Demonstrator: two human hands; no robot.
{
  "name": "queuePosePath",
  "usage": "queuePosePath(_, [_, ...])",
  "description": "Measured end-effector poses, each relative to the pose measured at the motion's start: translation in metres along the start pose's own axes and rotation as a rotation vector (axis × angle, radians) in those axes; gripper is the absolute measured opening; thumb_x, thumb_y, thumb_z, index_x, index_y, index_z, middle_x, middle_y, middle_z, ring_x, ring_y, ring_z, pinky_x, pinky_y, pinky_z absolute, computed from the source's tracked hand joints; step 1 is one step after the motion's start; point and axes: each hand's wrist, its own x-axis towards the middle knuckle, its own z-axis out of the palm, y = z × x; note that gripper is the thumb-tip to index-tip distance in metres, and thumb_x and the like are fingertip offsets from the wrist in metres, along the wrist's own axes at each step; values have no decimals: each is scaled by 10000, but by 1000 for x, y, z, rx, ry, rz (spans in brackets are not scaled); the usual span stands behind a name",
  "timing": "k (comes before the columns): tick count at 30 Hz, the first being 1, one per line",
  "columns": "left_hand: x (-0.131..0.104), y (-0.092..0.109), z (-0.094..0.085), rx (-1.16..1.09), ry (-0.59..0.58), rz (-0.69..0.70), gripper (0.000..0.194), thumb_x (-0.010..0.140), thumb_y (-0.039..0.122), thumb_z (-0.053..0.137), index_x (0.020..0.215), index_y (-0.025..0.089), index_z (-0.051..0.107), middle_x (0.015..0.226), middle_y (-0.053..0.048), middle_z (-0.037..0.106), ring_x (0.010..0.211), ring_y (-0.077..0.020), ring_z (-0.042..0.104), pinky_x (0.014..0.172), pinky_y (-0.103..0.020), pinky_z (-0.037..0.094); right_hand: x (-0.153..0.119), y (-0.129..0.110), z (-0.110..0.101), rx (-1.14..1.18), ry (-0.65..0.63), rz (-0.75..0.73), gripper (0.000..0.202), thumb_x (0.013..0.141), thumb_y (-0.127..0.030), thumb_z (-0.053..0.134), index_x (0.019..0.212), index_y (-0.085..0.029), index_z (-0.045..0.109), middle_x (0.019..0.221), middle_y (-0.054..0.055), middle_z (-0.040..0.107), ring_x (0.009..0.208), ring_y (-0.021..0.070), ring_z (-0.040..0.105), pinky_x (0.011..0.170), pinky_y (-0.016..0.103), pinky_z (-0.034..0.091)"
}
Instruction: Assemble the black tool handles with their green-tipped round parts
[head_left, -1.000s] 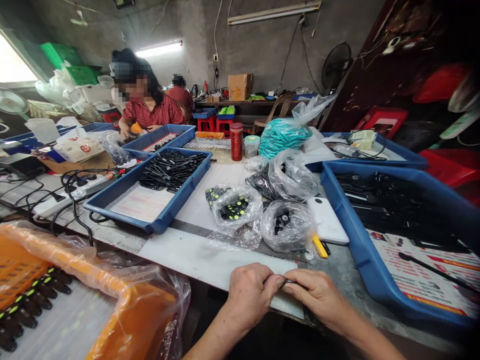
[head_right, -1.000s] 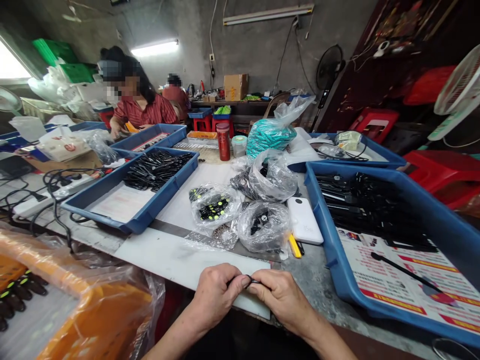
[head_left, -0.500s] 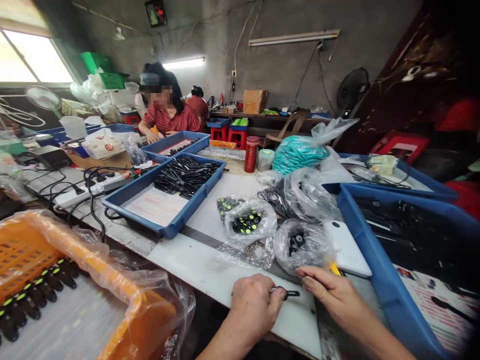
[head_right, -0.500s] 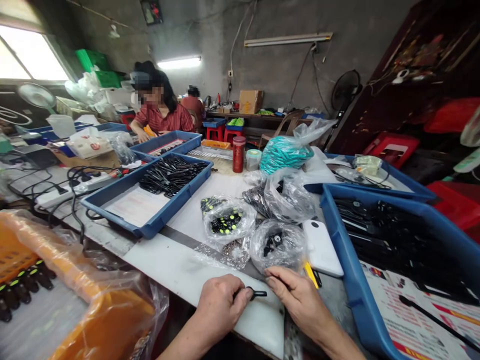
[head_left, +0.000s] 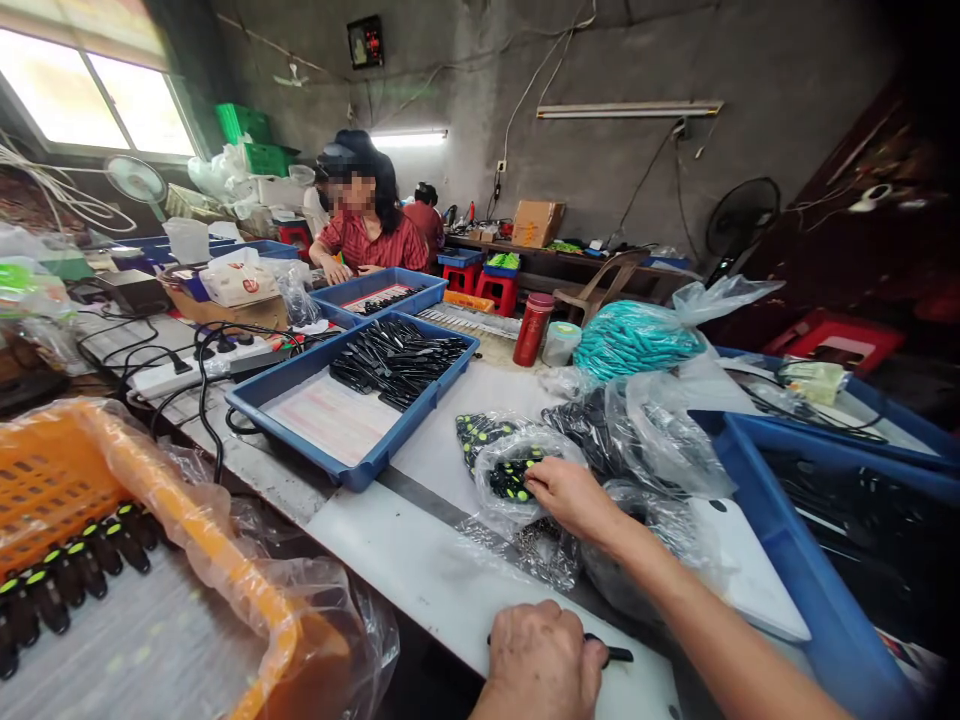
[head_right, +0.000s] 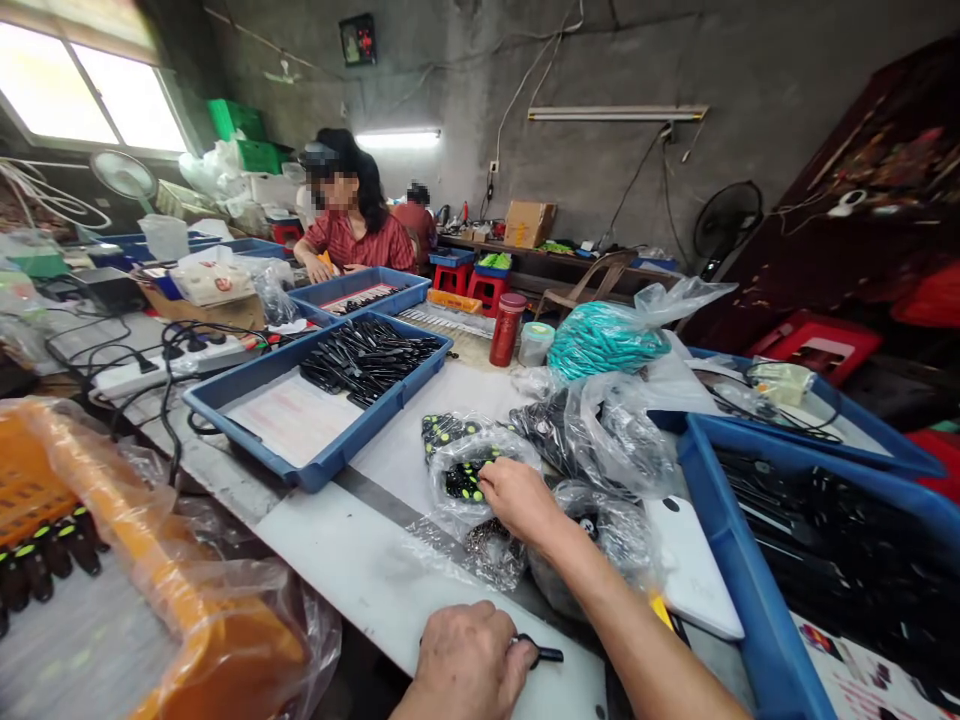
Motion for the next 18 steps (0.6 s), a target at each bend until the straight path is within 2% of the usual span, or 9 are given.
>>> queuePosePath(5, [0, 1, -2, 2, -4, -6, 246, 778, 310, 469, 840, 166, 658, 844, -76, 657, 806, -257, 595, 707, -341, 444, 10, -4, 19, -58, -32, 52, 141, 736, -117, 527, 640, -136, 628, 686, 83, 617, 668, 218, 568, 570, 257, 338])
queuePosePath(9, [0, 1, -1, 6, -3, -8, 249, 779, 316, 472, 844, 164, 658, 848, -81, 657, 806, -252, 595, 706, -332, 440, 8, -3, 22, -8, 0, 55, 157, 720, -92, 498, 614, -145, 601, 661, 65, 605, 647, 206, 553, 557, 255, 319])
queuePosePath(14, [-1, 0, 2, 13, 36, -2, 245, 779, 323, 472, 817, 170, 659, 827, -75, 660, 790, -248, 599, 688, -325, 436, -1, -1, 10, 152, 135, 39, 164, 759, -149, 443, 628, -165, 541, 652, 21, 553, 638, 165, 510, 582, 236, 343])
queuePosePath(18, [-2, 0, 1, 26, 69, 13, 243, 786, 322, 462, 793, 180, 658, 811, -66, 660, 771, -238, 602, 658, -303, 427, -27, 1, -7, 301, 246, 69, 211, 797, -249, 375, 629, -176, 479, 603, -6, 480, 579, 150, 464, 545, 227, 356])
